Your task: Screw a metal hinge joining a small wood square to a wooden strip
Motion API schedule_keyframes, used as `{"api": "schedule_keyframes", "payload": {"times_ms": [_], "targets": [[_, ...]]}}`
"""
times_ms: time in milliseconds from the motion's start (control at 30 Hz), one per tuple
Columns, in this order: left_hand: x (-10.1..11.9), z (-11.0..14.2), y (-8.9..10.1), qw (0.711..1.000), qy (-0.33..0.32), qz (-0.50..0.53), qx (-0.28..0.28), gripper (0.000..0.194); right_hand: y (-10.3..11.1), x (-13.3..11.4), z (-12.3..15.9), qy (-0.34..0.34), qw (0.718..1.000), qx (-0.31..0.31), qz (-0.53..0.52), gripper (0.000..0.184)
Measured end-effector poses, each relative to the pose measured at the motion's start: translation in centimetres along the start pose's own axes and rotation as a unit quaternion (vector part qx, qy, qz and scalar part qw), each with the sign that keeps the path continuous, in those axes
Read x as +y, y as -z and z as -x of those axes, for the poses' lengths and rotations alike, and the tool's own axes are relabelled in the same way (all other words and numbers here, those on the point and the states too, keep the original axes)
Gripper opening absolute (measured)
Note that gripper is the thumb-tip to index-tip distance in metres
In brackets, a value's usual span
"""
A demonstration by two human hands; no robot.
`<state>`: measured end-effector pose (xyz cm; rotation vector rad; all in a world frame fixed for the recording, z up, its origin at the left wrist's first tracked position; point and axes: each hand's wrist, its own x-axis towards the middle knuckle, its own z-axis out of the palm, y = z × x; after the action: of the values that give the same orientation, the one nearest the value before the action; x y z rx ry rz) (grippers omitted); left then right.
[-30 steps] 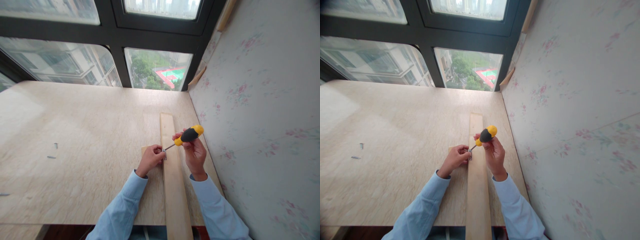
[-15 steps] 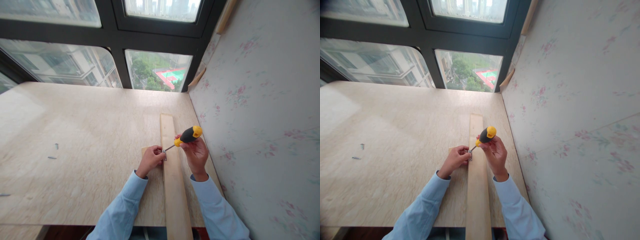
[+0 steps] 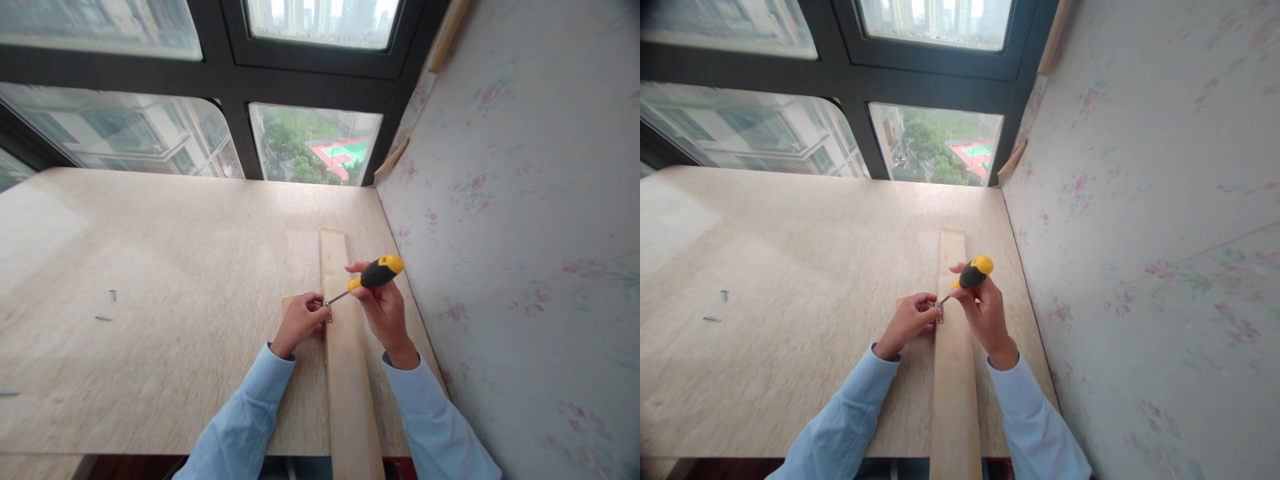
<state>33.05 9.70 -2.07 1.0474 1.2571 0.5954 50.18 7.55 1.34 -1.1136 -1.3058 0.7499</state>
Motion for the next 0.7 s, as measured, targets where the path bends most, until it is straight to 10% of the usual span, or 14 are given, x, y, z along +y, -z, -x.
{"api": "schedule_keyframes", "payload": {"times_ms": [200, 467, 700], "targets": [[-0.3, -0.3, 0.0, 1.000, 0.002, -0.001, 0.000, 0.029, 1.1, -1.7, -0.4, -0.042, 0.989, -0.137, -0.037, 0.032], [0.0, 0.1, 0.0, 1.000, 0.004, -0.004, -0.007, 0.029, 0.6, -2.4, -1.0, 0.055, 0.990, -0.030, 0.123, 0.027], [-0.3, -0.2, 0.0, 1.000, -0.006, -0.007, -0.008, 0.030, 2.1, -3.5, -2.5, 0.033, 0.965, -0.248, 0.083, 0.037]]}}
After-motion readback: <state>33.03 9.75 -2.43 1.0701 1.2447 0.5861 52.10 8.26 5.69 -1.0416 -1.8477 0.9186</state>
